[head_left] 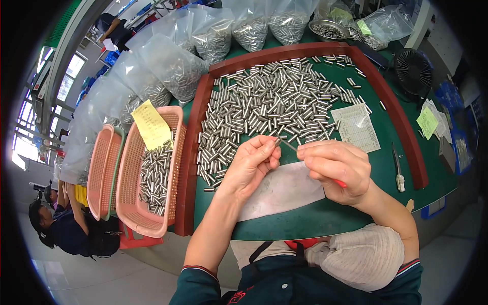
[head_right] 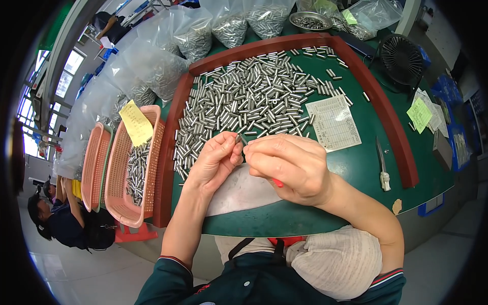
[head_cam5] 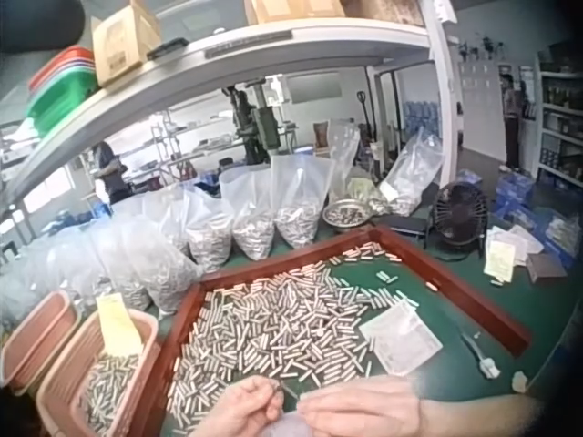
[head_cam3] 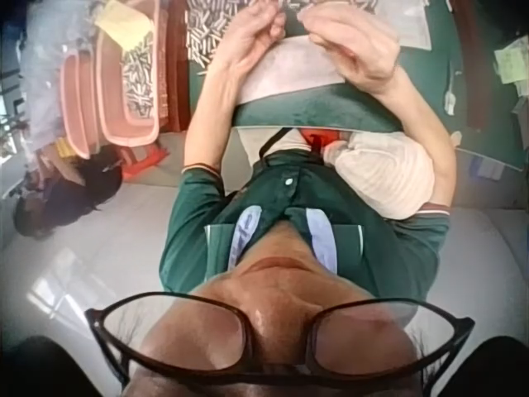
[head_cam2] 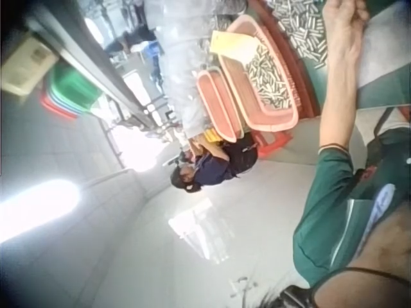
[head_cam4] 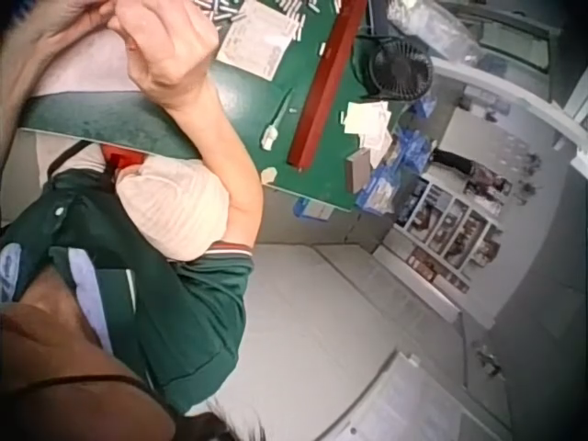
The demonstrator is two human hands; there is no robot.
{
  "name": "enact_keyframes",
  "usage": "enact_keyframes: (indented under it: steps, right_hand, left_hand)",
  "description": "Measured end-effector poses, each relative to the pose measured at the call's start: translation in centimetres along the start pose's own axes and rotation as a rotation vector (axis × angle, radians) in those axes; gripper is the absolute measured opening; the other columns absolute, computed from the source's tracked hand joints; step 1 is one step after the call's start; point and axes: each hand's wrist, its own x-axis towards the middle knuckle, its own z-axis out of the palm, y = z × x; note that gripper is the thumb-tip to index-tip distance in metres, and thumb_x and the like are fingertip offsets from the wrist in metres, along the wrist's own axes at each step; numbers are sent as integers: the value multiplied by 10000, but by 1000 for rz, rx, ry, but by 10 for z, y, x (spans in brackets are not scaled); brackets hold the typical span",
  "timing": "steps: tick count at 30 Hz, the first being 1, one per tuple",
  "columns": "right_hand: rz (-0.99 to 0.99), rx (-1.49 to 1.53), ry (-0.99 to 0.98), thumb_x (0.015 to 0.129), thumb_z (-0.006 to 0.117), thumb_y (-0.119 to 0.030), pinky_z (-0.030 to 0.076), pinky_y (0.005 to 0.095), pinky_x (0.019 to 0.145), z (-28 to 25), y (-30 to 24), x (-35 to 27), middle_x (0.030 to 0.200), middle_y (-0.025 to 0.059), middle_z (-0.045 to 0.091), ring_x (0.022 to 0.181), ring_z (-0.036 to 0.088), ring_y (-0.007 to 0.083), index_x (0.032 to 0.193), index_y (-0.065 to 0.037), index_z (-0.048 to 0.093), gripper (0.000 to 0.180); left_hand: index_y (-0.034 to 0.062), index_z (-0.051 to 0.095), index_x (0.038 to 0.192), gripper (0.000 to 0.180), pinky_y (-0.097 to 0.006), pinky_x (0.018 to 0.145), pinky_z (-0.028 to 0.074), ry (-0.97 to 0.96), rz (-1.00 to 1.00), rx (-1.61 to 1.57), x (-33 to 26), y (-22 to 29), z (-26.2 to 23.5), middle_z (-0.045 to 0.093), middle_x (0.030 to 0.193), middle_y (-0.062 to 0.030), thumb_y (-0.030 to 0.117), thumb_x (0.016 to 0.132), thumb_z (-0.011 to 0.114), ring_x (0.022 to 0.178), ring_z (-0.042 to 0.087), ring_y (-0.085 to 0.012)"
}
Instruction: The person is inspecting and sorting small metal cylindrical parts using a fine probing tool.
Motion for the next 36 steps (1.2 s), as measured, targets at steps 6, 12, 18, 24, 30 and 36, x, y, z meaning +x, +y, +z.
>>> enact_keyframes:
  steps: [6, 12, 18, 24, 30, 36]
  right_hand:
    - [23, -28, -82, 753, 639, -84, 533, 308, 594, -6, -5, -3, 823, 139, 629, 750, 645, 268, 879, -10, 549, 171]
    - [-33, -54, -189, 750, 628, -43, 533, 311, 608, -3, -2, -3, 857, 144, 637, 803, 642, 286, 919, -3, 549, 192]
    - [1, -54, -96, 760, 649, -99, 533, 310, 578, -6, -6, -3, 805, 157, 641, 744, 650, 282, 913, 1, 539, 214]
    - [-55, -40, -118, 750, 659, -112, 534, 310, 564, -6, -5, -1, 818, 155, 639, 733, 648, 274, 909, 5, 537, 232]
    - [-49, 22, -184, 791, 586, -46, 537, 317, 577, -4, -4, 0, 825, 155, 638, 750, 649, 284, 945, 10, 533, 173]
    - [28, 14, 10, 725, 635, 8, 539, 314, 605, -5, -4, 2, 818, 168, 635, 737, 645, 273, 921, 20, 538, 218]
  left_hand:
    - [24, 547, 912, 118, -220, 616, 451, 83, 79, 91, 0, -3, 7, 571, 741, -41, 126, 853, 556, 616, 524, -97]
    - [23, 551, 922, 118, -212, 618, 448, 125, 129, -58, 1, 4, -2, 563, 755, -41, 121, 855, 551, 640, 519, -90]
    - [24, 554, 916, 127, -221, 637, 450, 102, 41, -21, -1, 1, 5, 574, 754, -42, 128, 844, 569, 638, 527, -93]
    - [27, 543, 931, 137, -218, 648, 456, 129, 60, -78, -1, 0, 2, 572, 768, -40, 135, 849, 563, 652, 529, -91]
    - [36, 539, 924, 110, -215, 648, 456, 214, 150, -163, 1, 3, -6, 562, 764, -36, 128, 863, 540, 653, 521, -89]
    - [46, 534, 936, 108, -219, 622, 429, 37, 71, -220, 2, 1, -6, 554, 757, -36, 129, 867, 528, 637, 507, -97]
